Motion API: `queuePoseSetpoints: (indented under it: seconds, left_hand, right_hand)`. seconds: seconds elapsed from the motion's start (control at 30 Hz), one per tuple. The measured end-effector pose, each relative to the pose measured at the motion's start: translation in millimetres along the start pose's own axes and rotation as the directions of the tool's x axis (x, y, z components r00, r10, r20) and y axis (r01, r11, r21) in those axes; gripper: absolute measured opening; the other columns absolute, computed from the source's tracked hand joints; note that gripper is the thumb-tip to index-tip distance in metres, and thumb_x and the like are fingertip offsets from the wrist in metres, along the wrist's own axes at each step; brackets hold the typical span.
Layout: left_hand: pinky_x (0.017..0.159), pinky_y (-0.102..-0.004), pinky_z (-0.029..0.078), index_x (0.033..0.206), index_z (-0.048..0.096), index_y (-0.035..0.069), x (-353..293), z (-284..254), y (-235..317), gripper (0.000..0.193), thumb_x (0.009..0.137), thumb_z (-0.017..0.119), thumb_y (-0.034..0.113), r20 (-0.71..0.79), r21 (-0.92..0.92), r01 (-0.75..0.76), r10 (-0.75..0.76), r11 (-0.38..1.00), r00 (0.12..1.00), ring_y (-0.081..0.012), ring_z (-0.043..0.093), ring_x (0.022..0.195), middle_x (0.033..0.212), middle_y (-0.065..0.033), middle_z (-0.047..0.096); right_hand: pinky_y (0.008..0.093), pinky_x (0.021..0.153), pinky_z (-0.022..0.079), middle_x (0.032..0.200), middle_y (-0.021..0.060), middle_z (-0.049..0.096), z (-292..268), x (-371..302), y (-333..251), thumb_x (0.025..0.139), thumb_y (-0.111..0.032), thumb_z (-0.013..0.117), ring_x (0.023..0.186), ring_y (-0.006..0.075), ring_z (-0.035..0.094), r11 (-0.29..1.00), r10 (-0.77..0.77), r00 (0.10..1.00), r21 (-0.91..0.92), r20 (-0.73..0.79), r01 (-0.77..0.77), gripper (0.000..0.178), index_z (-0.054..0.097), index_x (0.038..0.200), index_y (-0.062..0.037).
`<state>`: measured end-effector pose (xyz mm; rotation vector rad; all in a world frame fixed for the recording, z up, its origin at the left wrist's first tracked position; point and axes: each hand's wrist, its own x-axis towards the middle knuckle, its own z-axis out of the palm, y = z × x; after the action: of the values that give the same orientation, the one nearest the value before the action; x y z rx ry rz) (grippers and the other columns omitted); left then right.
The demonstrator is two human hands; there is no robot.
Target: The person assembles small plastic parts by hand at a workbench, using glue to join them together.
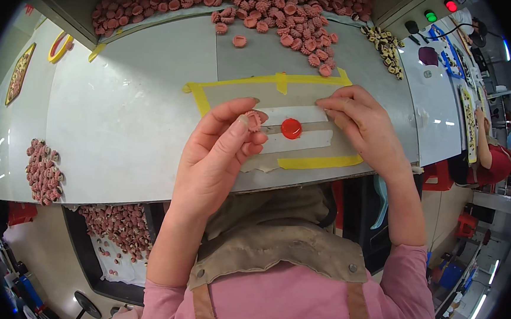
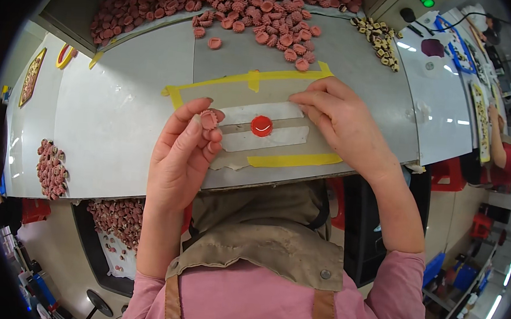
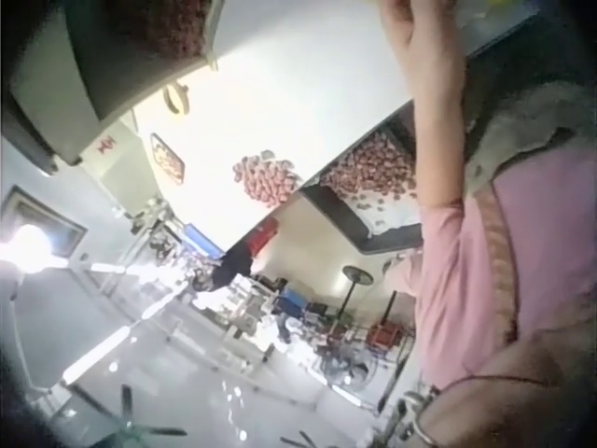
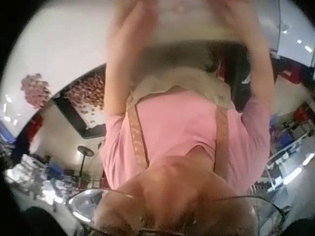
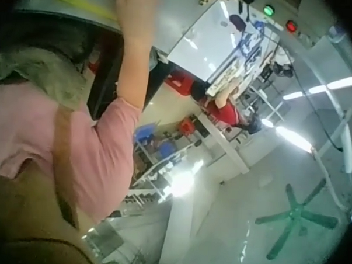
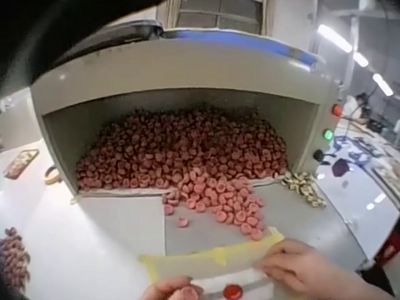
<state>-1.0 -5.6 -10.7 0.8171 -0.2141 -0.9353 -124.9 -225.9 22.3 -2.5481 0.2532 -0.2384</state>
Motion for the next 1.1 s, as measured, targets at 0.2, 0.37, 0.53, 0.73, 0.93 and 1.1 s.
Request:
queuePoseSetpoints:
  seconds: [0.2, 0.37, 0.53, 0.73, 0.93, 1.1]
  left_hand:
    - [0.084, -0.0258, 0.047, 0.125, 0.051, 0.002, 0.5, -3.7, -1.5, 0.032, 0.097, 0.054, 0.015, 0.053, -0.061, -0.024, 0.027, 0.998, 0.998, -0.0116, 0.058, 0.095, 0.11, -0.0062, 0.059]
    - [0.085, -0.0244, 0.048, 0.127, 0.049, 0.003, -0.3, -4.1, -1.8, 0.032, 0.098, 0.051, 0.015, 0.039, -0.022, -0.038, 0.039, 0.999, 0.998, -0.0089, 0.058, 0.093, 0.114, -0.0069, 0.057]
    - [0.085, -0.0246, 0.048, 0.127, 0.049, 0.002, 0.1, -3.3, -1.9, 0.033, 0.098, 0.052, 0.014, 0.042, -0.031, -0.035, 0.037, 0.999, 0.998, -0.0093, 0.058, 0.093, 0.115, -0.0058, 0.057]
    - [0.086, -0.0243, 0.048, 0.129, 0.048, 0.001, -0.7, -3.5, -1.0, 0.034, 0.097, 0.052, 0.013, 0.039, -0.032, -0.025, 0.026, 0.999, 0.999, -0.0095, 0.058, 0.095, 0.114, -0.005, 0.056]
    - [0.086, -0.0238, 0.048, 0.129, 0.048, 0.001, -0.6, -3.2, -2.7, 0.035, 0.097, 0.053, 0.013, 0.058, -0.021, -0.039, 0.04, 0.999, 0.998, -0.01, 0.059, 0.096, 0.113, -0.0049, 0.056]
    - [0.086, -0.0241, 0.048, 0.13, 0.048, 0.0, -0.8, 1.9, -2.0, 0.035, 0.097, 0.053, 0.012, 0.016, 0.017, -0.042, 0.042, 0.999, 0.999, -0.0103, 0.059, 0.096, 0.115, -0.0057, 0.057]
  right_hand:
    - [0.0321, 0.077, 0.049, 0.097, 0.0104, 0.06, 8.6, -2.9, -27.5, 0.082, 0.0, 0.063, 0.086, 0.0253, 0.06, 0.994, -0.072, 0.993, 0.07, -0.098, 0.079, 0.027, 0.06, 0.108, -0.0022]
    - [0.0356, 0.074, 0.05, 0.096, 0.0088, 0.062, 23.0, 4.8, -33.3, 0.075, 0.001, 0.069, 0.084, 0.0257, 0.06, 0.944, -0.304, 0.952, -0.139, -0.029, 0.298, 0.037, 0.058, 0.11, -0.0049]
    - [0.0362, 0.072, 0.05, 0.094, 0.0075, 0.062, 26.9, 6.7, -35.6, 0.074, -0.002, 0.071, 0.083, 0.0251, 0.059, 0.929, -0.34, 0.939, -0.175, -0.053, 0.326, 0.037, 0.06, 0.109, -0.0058]
    - [0.0357, 0.07, 0.049, 0.088, 0.0068, 0.06, 24.7, 8.0, -33.5, 0.074, -0.003, 0.07, 0.082, 0.0251, 0.058, 0.917, -0.339, 0.94, -0.234, -0.034, 0.323, 0.023, 0.065, 0.097, -0.0044]
    - [0.0355, 0.069, 0.049, 0.087, 0.0071, 0.059, 28.0, 9.2, -33.6, 0.074, -0.004, 0.069, 0.081, 0.0256, 0.057, 0.929, -0.342, 0.94, -0.153, -0.011, 0.336, 0.022, 0.065, 0.096, -0.0042]
    - [0.0355, 0.07, 0.05, 0.086, 0.0069, 0.059, 25.9, 7.2, -31.7, 0.073, -0.004, 0.069, 0.081, 0.0259, 0.058, 0.915, -0.353, 0.936, -0.215, -0.014, 0.342, 0.022, 0.065, 0.095, -0.0039]
